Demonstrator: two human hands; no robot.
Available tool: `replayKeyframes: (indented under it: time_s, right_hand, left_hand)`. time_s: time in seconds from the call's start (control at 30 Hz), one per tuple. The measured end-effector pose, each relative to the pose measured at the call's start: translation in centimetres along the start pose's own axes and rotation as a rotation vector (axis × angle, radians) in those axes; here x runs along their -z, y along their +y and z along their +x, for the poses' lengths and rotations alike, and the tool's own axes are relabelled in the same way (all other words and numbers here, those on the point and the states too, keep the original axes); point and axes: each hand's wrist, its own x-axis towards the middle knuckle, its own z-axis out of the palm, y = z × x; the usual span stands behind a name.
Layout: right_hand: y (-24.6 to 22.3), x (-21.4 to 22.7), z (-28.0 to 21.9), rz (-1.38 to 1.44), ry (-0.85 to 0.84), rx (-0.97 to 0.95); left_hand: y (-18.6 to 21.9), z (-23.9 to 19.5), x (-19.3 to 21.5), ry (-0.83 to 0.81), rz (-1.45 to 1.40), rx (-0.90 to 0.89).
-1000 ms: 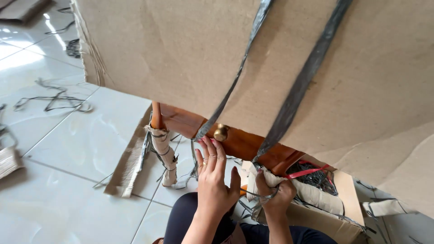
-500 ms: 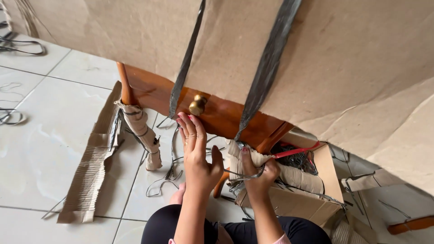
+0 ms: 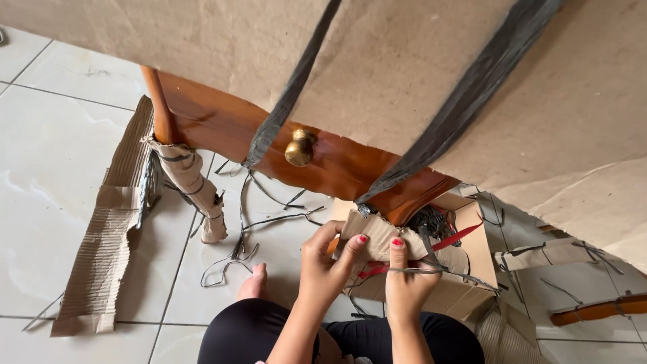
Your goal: Wrapping the legs of a wooden cabinet with protective cardboard and securing them with red plastic ties.
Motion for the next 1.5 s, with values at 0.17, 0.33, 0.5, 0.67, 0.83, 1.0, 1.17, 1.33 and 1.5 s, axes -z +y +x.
replayKeyframes:
  time_s: [0.17,0.33,0.5,0.67,0.83,1.0,1.17,1.33,1.5]
  right_hand:
    - [-0.9,3.0,0.8,-0.116,-0.082,-0.082]
    - [-2.5,5.5,3.0,-0.317,-0.236,-0.189]
    - [-2.1,7.0,3.9,-0.374,-0.187,-0.053]
    - [0.0,4.6,4.4,-0.131,-0.361,-0.117]
    - [-0.4,4.6,4.3,0.07,-0.448,-0.156]
    - [-1.6,7.9,5.5,0.236,-0.77,-0.233]
    - [-2.2,10.6,5.7,0.288,-0.821,-0.308]
    - [-1.9,10.5,5.0,0.234,-0.676,-0.152]
    - [-2.5,10.2,5.0,0.313,-0.682,-0.185]
  left_hand:
    - [-0.1,-1.1,-0.3,-0.028,0.013,-0.046]
    - [0.9,-1.7,-1.0,-0.056,0.072,-0.067]
    - [3.0,-1.7,-2.2,0.006,0.145,-0.19]
    - [0.1,0.1,-2.3,0.063,0.119,-0.291]
    - [-1.0,0.2,-2.7,0.122,0.117,-0.271]
    - [-0.9,-0.1,-3.2,0.151,0.123,-0.297]
    - [-0.6,-0.6,-4.0,0.151,0.11,-0.292]
    - [-0.9,-1.1,-4.8,0.166,0.127,-0.3]
    - [-0.8,-1.1,-4.4,0.14,0.127,-0.298]
